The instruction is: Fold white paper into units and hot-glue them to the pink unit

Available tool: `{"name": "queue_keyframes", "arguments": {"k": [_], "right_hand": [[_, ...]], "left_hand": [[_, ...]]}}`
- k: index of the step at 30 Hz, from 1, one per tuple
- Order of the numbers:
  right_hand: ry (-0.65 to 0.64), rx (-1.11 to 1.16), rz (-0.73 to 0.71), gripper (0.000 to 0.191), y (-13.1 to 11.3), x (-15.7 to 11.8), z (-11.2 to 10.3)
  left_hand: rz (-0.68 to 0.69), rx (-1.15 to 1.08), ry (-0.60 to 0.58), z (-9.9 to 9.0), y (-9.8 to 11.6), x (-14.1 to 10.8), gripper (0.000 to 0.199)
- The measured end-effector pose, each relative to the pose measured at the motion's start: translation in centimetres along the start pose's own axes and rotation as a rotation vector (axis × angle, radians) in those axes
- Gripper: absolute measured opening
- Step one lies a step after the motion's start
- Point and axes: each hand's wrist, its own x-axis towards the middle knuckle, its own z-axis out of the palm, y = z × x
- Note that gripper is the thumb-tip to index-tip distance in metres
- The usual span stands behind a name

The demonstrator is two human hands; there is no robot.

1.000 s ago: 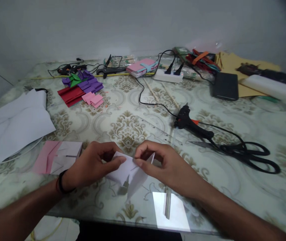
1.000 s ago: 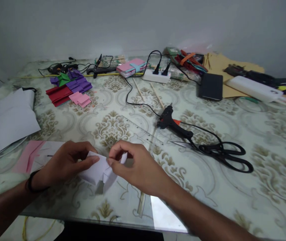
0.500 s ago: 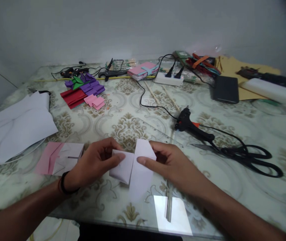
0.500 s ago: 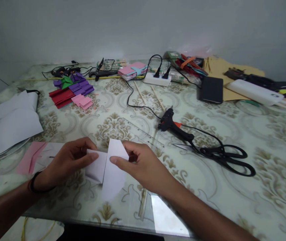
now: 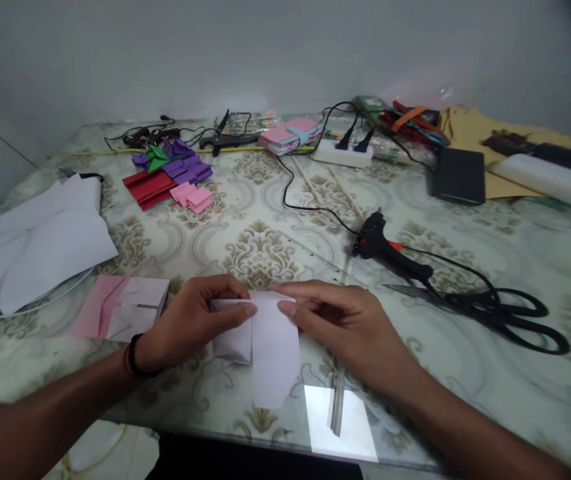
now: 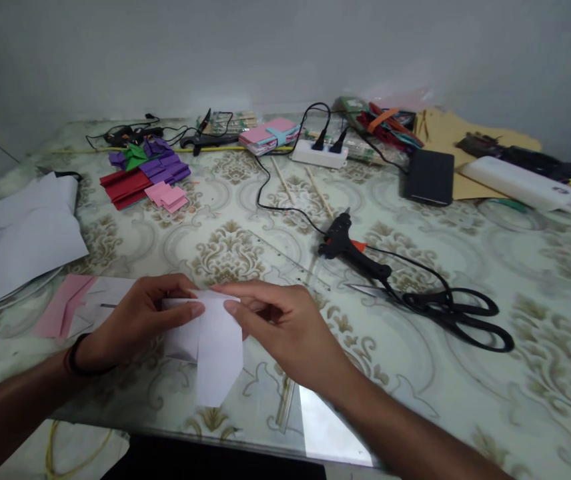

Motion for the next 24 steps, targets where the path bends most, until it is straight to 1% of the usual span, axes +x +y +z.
{"name": "queue_keyframes", "arguments": {"k": [4,7,10,13,16,18,20,24], "right_hand": [[-0.061,-0.143,-0.131,0.021,-0.48,-0.24,-0.37],[-0.064,-0.203,-0.171,0.019,-0.74,-0.26,-0.4],[-0.054,-0.209,-0.16,0.012,-0.67,-0.15,-0.24],[-0.039,-0.224,-0.14,0.01,-0.49,-0.15,-0.1],[-0.006,-0.274,-0.098,0.011,-0.38,-0.33,-0.04],[0.021,-0.312,-0.07,0.016,-0.31,-0.48,-0.01],[0.03,-0.33,-0.055,0.021,-0.23,-0.58,0.07],[0.028,-0.328,-0.047,0.022,-0.19,-0.49,0.41]], "left_hand": [[0.026,-0.034,0.004,-0.04,0.07,-0.02,0.015],[0.046,-0.03,0.013,-0.06,0.0,-0.12,0.014],[0.057,-0.033,0.005,-0.09,-0.07,-0.25,0.013],[0.061,-0.044,-0.01,-0.16,0.04,-0.35,0.012],[0.059,-0.062,-0.054,-0.18,0.32,-0.38,0.017],[0.043,-0.045,-0.066,-0.1,0.43,-0.35,0.021],[0.02,-0.003,-0.042,0.06,0.4,-0.29,0.02],[0.006,0.009,0.017,0.45,0.2,-0.27,0.016]]}}
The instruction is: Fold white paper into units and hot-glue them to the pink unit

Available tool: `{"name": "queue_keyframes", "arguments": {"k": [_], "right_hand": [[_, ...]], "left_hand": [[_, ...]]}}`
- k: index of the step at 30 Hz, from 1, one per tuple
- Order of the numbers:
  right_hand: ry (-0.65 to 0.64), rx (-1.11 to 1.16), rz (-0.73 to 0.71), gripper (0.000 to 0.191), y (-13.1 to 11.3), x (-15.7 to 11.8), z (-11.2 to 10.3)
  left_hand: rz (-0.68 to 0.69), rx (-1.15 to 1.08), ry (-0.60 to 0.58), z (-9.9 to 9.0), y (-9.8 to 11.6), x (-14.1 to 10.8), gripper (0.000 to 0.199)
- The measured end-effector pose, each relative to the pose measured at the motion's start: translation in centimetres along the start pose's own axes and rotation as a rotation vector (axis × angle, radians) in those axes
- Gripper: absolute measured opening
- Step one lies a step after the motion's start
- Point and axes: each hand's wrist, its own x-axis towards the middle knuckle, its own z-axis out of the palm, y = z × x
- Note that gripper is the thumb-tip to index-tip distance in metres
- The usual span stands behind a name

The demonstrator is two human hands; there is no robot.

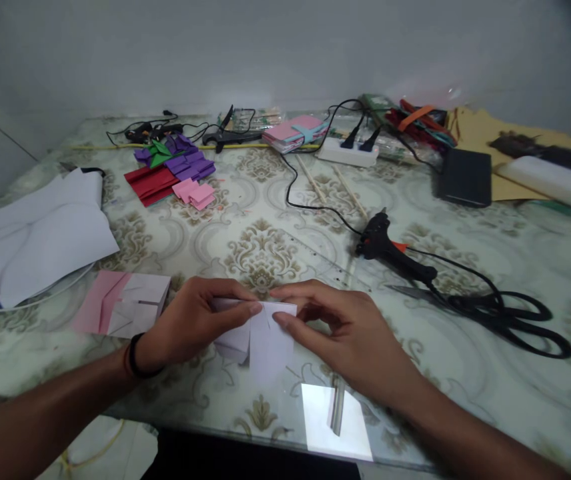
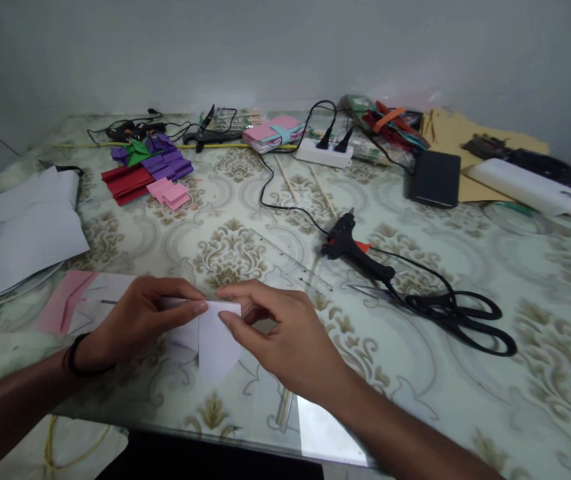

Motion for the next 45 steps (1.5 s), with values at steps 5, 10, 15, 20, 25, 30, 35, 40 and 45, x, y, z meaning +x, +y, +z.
{"name": "queue_keyframes", "arguments": {"k": [5,10,15,20,25,30,35,40,45], "right_hand": [[-0.044,0.127,0.041,0.014,-0.3,0.4,0.4],[-0.048,0.101,-0.034,0.011,-0.4,0.2,0.6],[-0.036,0.09,-0.063,0.007,-0.4,0.0,0.6],[-0.05,0.136,-0.03,0.006,-0.2,-0.1,0.6],[-0.033,0.116,-0.063,0.007,-0.5,-0.1,0.6],[-0.031,0.087,-0.083,0.007,-0.7,-0.1,0.7],[-0.062,0.123,-0.056,0.007,-0.5,-0.2,0.7],[-0.093,0.152,-0.029,0.01,-0.4,-0.1,0.4],[-0.116,0.179,0.0,0.011,-0.4,0.4,-0.3]], "left_hand": [[0.031,0.02,-0.007,0.2,0.4,-0.2,0.017],[0.078,0.103,-0.027,0.3,0.8,-0.5,0.013],[0.148,0.148,-0.009,0.3,0.9,-0.6,0.011],[0.129,0.152,-0.034,0.3,1.0,-0.7,0.013],[0.065,0.161,-0.122,0.0,1.0,-0.7,0.018],[0.058,0.139,-0.147,0.1,1.2,-0.7,0.016],[0.13,0.216,-0.085,0.4,1.4,-0.7,0.018],[0.147,0.241,-0.09,0.2,1.6,-0.9,0.018],[0.136,0.234,-0.08,-0.2,1.5,-0.9,0.017]]}}
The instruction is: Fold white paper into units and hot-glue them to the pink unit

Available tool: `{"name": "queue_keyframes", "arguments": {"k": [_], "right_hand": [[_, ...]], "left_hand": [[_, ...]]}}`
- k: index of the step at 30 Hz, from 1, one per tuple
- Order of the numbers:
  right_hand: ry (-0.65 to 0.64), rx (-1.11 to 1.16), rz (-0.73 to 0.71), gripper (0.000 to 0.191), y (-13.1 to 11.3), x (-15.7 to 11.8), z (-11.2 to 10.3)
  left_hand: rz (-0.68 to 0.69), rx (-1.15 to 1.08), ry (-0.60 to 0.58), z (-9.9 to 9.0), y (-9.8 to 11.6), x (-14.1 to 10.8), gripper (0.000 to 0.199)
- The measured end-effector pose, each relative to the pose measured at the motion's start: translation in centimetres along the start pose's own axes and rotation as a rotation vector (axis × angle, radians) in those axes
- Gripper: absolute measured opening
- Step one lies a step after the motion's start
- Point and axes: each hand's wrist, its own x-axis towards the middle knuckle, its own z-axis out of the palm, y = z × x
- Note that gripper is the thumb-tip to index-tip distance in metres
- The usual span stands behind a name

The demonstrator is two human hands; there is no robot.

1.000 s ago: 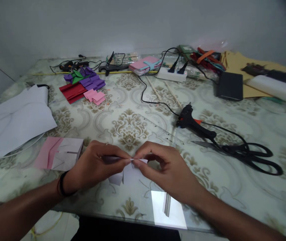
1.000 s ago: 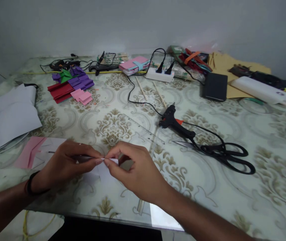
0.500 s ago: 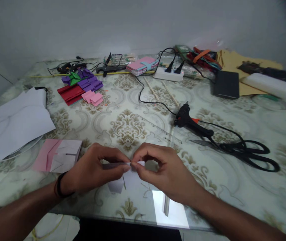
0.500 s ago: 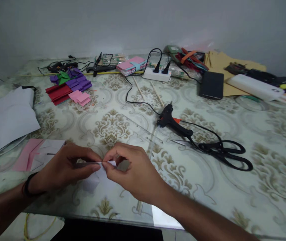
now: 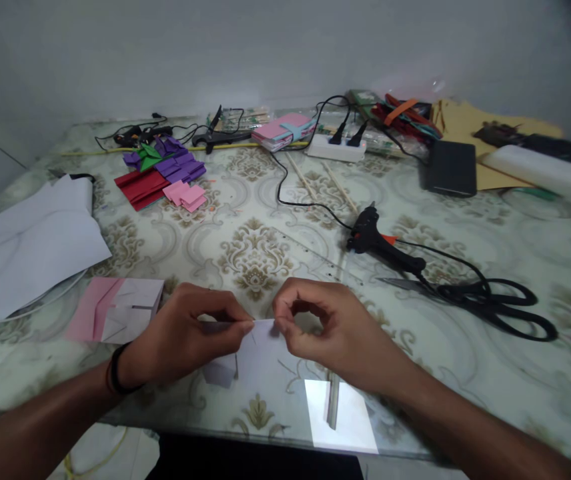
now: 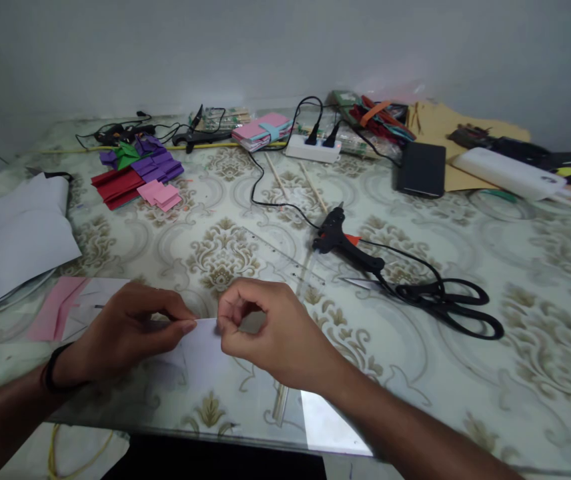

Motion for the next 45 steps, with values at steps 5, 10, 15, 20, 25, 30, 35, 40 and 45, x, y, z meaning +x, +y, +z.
{"name": "queue_keyframes", "arguments": {"k": [5,10,15,20,25,30,35,40,45], "right_hand": [[-0.011,0.05,0.058,0.006,0.2,0.3,-0.2],[0.0,0.128,0.093,0.003,0.8,0.4,0.6],[-0.023,0.088,0.109,0.009,1.0,0.2,1.1],[-0.024,-0.025,0.088,0.019,0.9,0.3,0.6],[0.012,0.007,0.124,0.02,0.9,0.5,0.5],[-0.07,-0.026,0.156,0.025,1.0,0.5,0.7],[-0.027,0.002,0.103,0.018,1.1,0.3,0.3],[-0.102,0.039,-0.195,0.042,0.8,0.1,-1.2],[-0.163,-0.127,-0.369,0.026,0.7,0.4,-1.5]], "left_hand": [[-0.077,-0.062,-0.039,-0.2,-0.4,0.4,0.022],[-0.21,-0.034,-0.177,-0.2,-0.8,0.6,0.025],[-0.216,-0.006,-0.153,0.3,-1.2,0.6,0.032],[-0.22,-0.037,-0.224,0.0,-1.3,0.7,0.035],[-0.236,-0.046,-0.26,-0.5,-1.6,0.8,0.037],[-0.211,-0.001,-0.171,-0.1,-1.7,1.1,0.033],[-0.239,-0.076,-0.083,-0.3,-1.5,1.4,0.031],[-0.318,-0.328,0.075,-1.0,-1.7,1.5,0.033],[-0.289,-0.376,0.087,-1.0,-1.8,1.3,0.029]]}}
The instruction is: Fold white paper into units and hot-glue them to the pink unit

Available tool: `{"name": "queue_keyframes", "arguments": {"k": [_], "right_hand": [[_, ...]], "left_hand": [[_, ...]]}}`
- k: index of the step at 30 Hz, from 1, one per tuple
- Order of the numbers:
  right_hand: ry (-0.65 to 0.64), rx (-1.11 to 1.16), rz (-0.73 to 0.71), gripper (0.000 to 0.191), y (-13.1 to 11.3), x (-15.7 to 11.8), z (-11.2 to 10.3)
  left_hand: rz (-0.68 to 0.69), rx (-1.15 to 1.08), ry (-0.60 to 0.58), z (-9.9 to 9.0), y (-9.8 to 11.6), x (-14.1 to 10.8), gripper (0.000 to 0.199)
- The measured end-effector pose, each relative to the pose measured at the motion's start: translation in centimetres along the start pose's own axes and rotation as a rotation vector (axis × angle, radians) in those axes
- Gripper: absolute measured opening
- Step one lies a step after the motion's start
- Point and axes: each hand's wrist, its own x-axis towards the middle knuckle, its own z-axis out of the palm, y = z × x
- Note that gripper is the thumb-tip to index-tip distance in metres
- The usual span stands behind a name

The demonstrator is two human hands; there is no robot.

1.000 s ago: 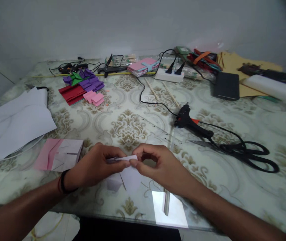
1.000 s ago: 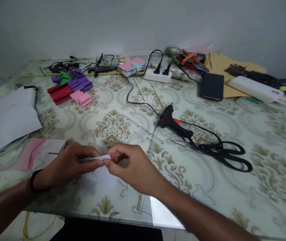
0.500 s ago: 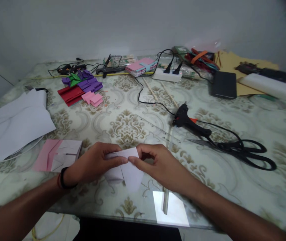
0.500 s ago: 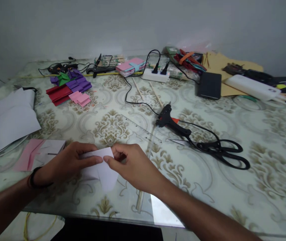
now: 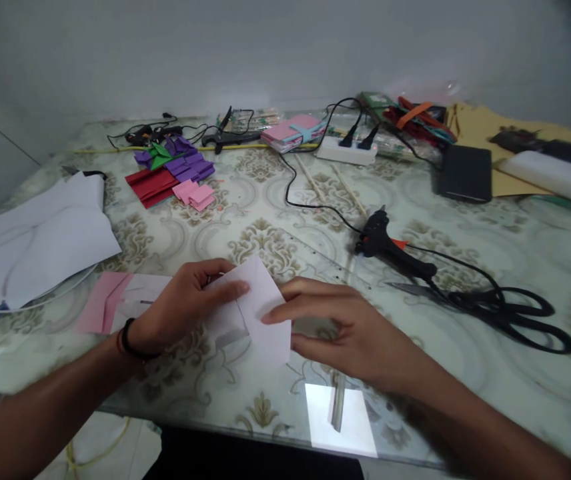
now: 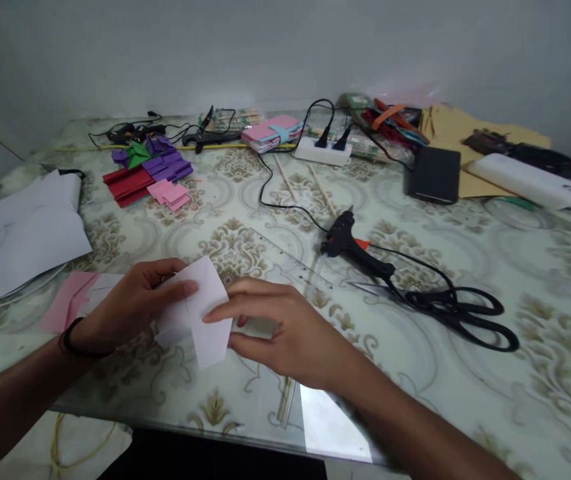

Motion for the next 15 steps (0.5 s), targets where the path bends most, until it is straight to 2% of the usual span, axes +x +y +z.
{"name": "queue_keyframes", "arguments": {"k": [5,10,13,15], "right_hand": [[-0.017,0.0,0.024,0.013,0.4,0.0,0.4],[-0.013,-0.01,0.067,0.005,0.1,0.2,0.4],[0.009,-0.017,0.174,0.01,-0.1,0.2,0.7],[0.068,0.052,0.288,0.013,-0.1,0.1,1.1]], "left_hand": [[0.042,0.025,-0.044,0.3,0.0,-0.1,0.028],[0.031,-0.048,-0.128,0.5,0.1,-0.2,0.025],[0.019,-0.094,-0.165,0.7,-0.1,-0.3,0.023],[0.009,-0.116,-0.174,0.8,-0.1,-0.3,0.022]]}}
